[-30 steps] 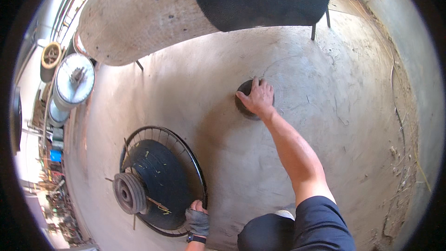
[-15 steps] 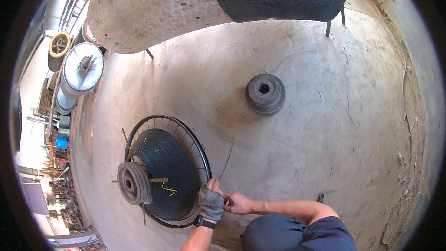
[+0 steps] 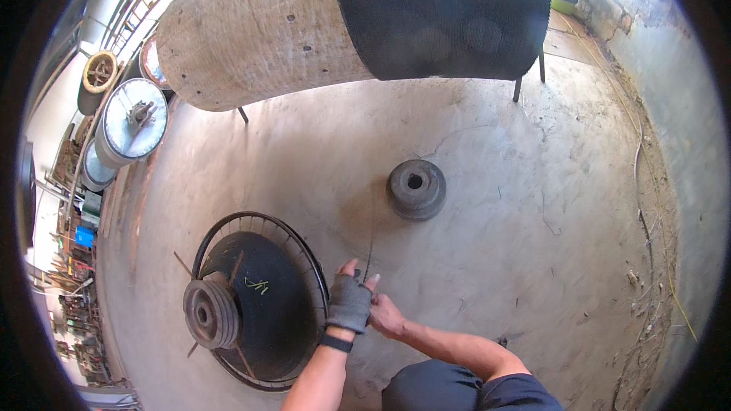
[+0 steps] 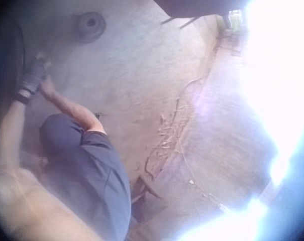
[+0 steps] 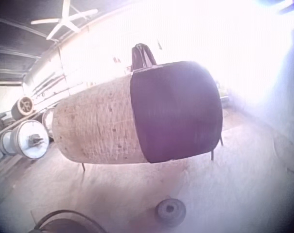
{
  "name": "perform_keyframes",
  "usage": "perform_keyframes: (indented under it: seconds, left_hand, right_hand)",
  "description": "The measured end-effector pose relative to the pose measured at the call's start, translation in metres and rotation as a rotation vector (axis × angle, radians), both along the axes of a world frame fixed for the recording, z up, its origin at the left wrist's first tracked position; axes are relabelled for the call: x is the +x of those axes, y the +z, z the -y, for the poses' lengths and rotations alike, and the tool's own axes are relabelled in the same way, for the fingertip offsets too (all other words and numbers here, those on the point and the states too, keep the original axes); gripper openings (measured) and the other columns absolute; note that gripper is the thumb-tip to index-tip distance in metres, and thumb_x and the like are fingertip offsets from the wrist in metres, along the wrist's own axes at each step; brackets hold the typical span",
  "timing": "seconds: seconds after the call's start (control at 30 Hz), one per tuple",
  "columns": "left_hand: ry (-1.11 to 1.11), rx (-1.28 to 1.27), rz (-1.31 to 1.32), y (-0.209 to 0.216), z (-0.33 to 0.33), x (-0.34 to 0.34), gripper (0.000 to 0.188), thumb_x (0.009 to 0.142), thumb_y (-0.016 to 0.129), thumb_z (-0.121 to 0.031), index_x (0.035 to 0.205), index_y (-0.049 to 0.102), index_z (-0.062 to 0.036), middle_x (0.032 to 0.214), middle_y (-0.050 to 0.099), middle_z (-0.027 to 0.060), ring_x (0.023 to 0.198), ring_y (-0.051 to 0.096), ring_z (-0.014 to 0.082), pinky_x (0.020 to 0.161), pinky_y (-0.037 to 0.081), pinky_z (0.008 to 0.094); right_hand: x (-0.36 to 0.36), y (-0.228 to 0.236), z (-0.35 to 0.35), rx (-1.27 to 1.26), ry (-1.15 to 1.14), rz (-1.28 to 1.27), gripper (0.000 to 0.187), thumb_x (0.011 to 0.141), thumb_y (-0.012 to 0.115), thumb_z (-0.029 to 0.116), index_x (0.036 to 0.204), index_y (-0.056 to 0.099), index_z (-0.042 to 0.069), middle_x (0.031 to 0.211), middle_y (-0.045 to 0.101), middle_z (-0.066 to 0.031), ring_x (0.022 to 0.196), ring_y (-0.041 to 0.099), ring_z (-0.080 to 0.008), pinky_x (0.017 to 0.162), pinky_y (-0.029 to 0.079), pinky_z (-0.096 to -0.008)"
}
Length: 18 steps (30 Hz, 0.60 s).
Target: The person sits on the floor and uses a tool to adjust a circular object with spokes. They then stand, walk to a table, and inspect two cylindrical metal parts. Finally, they return to a large cylindrical object and hammer a mesh material onto its surface.
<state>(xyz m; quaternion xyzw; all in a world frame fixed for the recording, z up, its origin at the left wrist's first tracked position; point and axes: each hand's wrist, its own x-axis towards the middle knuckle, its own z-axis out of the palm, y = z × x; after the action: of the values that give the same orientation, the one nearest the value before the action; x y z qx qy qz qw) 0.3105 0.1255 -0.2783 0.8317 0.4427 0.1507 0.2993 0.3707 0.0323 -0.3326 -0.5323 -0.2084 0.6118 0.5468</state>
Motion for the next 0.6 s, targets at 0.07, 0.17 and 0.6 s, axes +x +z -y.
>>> perform_keyframes:
  seconds: [0.07,0.17,0.6]
  left_hand:
    - [0.029,0.126,0.133,0.026,0.013,-0.016,0.060,0.083,0.078,-0.020,0.132,0.052,0.0031,0.131,0.058,0.0276,0.121,0.056,0.0436,0.105,0.046,0.0484]
    - [0.039,0.161,-0.052,0.057,0.052,-0.068,0.078,0.081,0.081,-0.025,0.143,0.043,0.0023,0.136,0.053,0.0281,0.125,0.052,0.0439,0.108,0.041,0.0510]
    - [0.049,0.383,-0.418,0.003,0.068,-0.119,0.050,0.083,0.064,-0.011,0.130,0.057,0.0018,0.107,0.064,0.0228,0.097,0.062,0.0399,0.084,0.048,0.0498]
  right_hand:
    - [0.020,0.012,-0.015,-0.089,-0.032,-0.168,0.027,0.100,0.059,0.020,0.095,0.068,-0.004,0.080,0.068,-0.0077,0.070,0.065,-0.0169,0.064,0.055,-0.0361]
    - [0.054,0.032,-0.035,-0.170,-0.087,-0.145,0.028,0.100,0.057,0.022,0.091,0.066,-0.003,0.074,0.066,-0.0112,0.060,0.063,-0.0198,0.052,0.052,-0.0336]
    - [0.187,0.066,-0.142,-0.219,-0.285,0.011,0.022,0.086,0.063,0.011,0.067,0.061,-0.001,0.061,0.061,-0.0124,0.047,0.058,-0.0235,0.043,0.043,-0.0392]
